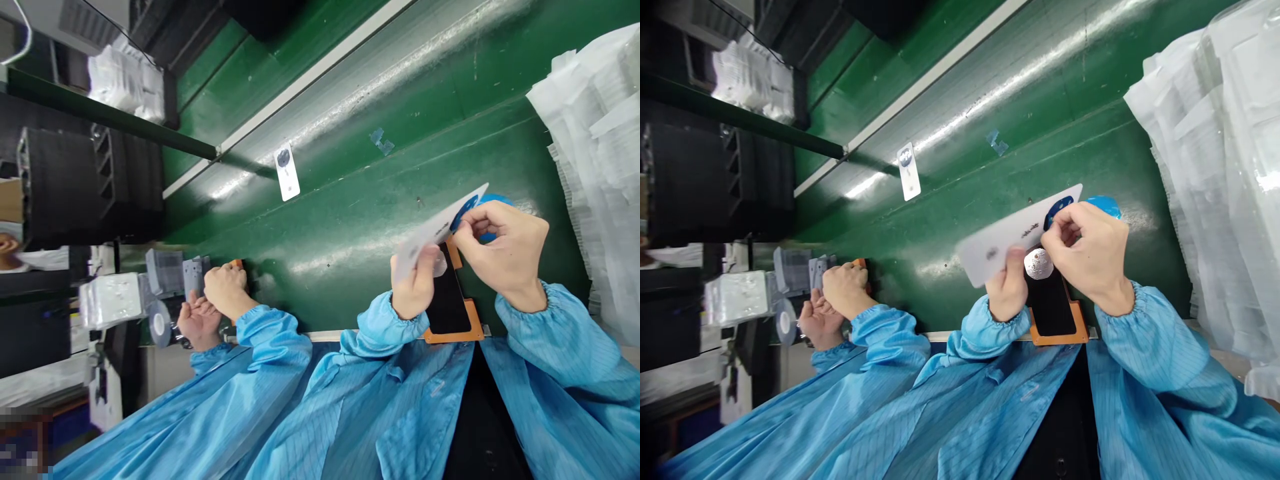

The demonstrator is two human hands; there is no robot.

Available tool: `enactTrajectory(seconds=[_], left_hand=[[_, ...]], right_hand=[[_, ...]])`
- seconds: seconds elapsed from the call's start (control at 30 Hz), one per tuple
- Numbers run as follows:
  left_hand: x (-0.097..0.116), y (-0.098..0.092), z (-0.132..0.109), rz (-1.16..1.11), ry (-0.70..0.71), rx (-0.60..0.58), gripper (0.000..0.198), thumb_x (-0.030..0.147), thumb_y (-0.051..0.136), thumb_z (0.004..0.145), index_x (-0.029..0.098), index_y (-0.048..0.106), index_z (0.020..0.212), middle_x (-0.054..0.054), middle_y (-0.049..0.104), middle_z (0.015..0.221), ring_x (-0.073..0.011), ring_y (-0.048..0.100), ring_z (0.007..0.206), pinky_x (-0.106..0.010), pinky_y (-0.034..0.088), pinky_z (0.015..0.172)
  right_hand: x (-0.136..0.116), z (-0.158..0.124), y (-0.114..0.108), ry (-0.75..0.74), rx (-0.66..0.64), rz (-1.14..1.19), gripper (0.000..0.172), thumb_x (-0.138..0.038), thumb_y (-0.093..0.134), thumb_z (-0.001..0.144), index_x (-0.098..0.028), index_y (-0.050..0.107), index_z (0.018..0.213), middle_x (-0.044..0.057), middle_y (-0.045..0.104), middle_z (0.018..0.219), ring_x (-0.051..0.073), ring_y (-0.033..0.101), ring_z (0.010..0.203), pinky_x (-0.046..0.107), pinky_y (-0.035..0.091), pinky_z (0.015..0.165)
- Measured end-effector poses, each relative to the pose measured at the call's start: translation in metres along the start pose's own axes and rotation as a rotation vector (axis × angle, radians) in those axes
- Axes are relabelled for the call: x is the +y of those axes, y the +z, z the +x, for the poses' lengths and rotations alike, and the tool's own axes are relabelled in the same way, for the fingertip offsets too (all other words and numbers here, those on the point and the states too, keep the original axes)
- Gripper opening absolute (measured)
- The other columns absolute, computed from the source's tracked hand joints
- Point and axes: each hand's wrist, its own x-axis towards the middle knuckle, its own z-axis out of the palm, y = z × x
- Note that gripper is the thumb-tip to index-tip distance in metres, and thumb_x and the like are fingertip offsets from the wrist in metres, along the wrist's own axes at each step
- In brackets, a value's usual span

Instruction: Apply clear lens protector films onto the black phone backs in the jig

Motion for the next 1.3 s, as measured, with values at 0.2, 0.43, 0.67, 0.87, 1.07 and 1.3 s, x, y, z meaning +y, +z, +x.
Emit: enactTrajectory(seconds=[0.2, 0.43, 0.67, 0.87, 1.07, 1.3], left_hand=[[0.003, -0.024, 0.017, -0.384, -0.394, 0.192, 0.073, 0.063, 0.076, 0.092, 0.027, 0.057, 0.153, -0.010, 0.077, 0.130, -0.0285, 0.080, 0.110, -0.044, 0.069, 0.097], [-0.001, -0.060, 0.019, -0.300, -0.444, 0.305, 0.073, 0.061, 0.074, 0.094, 0.029, 0.052, 0.156, -0.011, 0.076, 0.134, -0.0252, 0.081, 0.107, -0.038, 0.070, 0.092], [0.026, -0.088, -0.008, 0.280, 0.193, -0.175, 0.034, 0.029, 0.064, 0.105, 0.027, 0.071, 0.139, -0.006, 0.077, 0.132, -0.0235, 0.077, 0.119, -0.037, 0.067, 0.102], [0.039, -0.077, -0.028, 0.810, 0.539, -0.535, 0.043, 0.013, 0.054, 0.106, 0.013, 0.058, 0.149, -0.017, 0.069, 0.142, -0.0280, 0.058, 0.147, -0.045, 0.059, 0.116], [0.023, -0.068, -0.039, 0.849, 0.542, -0.489, 0.038, 0.012, 0.058, 0.104, 0.008, 0.061, 0.142, -0.018, 0.070, 0.139, -0.0286, 0.053, 0.150, -0.043, 0.058, 0.117], [0.025, -0.070, -0.043, 0.813, 0.500, -0.516, 0.040, 0.011, 0.055, 0.106, 0.009, 0.058, 0.145, -0.017, 0.070, 0.141, -0.0275, 0.052, 0.151, -0.044, 0.059, 0.117]], right_hand=[[0.033, 0.009, -0.027, 0.352, -0.059, -0.030, 0.005, -0.018, 0.067, 0.067, -0.022, 0.067, 0.064, -0.002, 0.063, 0.059, 0.016, 0.059, 0.056, 0.031, 0.044, 0.056], [0.072, 0.007, -0.045, 0.405, -0.186, -0.377, 0.024, -0.022, 0.070, 0.078, -0.025, 0.058, 0.057, -0.002, 0.056, 0.052, 0.018, 0.053, 0.055, 0.036, 0.037, 0.062], [0.026, -0.005, -0.065, -0.102, -0.081, -0.416, 0.026, -0.032, 0.076, 0.092, -0.025, 0.062, 0.072, 0.000, 0.065, 0.063, 0.019, 0.060, 0.057, 0.038, 0.039, 0.053], [-0.001, -0.032, -0.051, -0.733, -0.518, -0.231, 0.032, -0.002, 0.063, 0.096, -0.010, 0.068, 0.127, 0.016, 0.075, 0.127, 0.029, 0.074, 0.117, 0.042, 0.062, 0.102], [0.022, -0.038, -0.037, -0.903, -0.532, -0.335, 0.032, 0.001, 0.061, 0.097, -0.003, 0.067, 0.128, 0.021, 0.076, 0.127, 0.033, 0.075, 0.118, 0.046, 0.065, 0.101], [0.021, -0.041, -0.043, -0.838, -0.597, -0.305, 0.050, 0.001, 0.056, 0.098, -0.009, 0.059, 0.147, 0.019, 0.073, 0.135, 0.033, 0.072, 0.125, 0.049, 0.064, 0.105]])
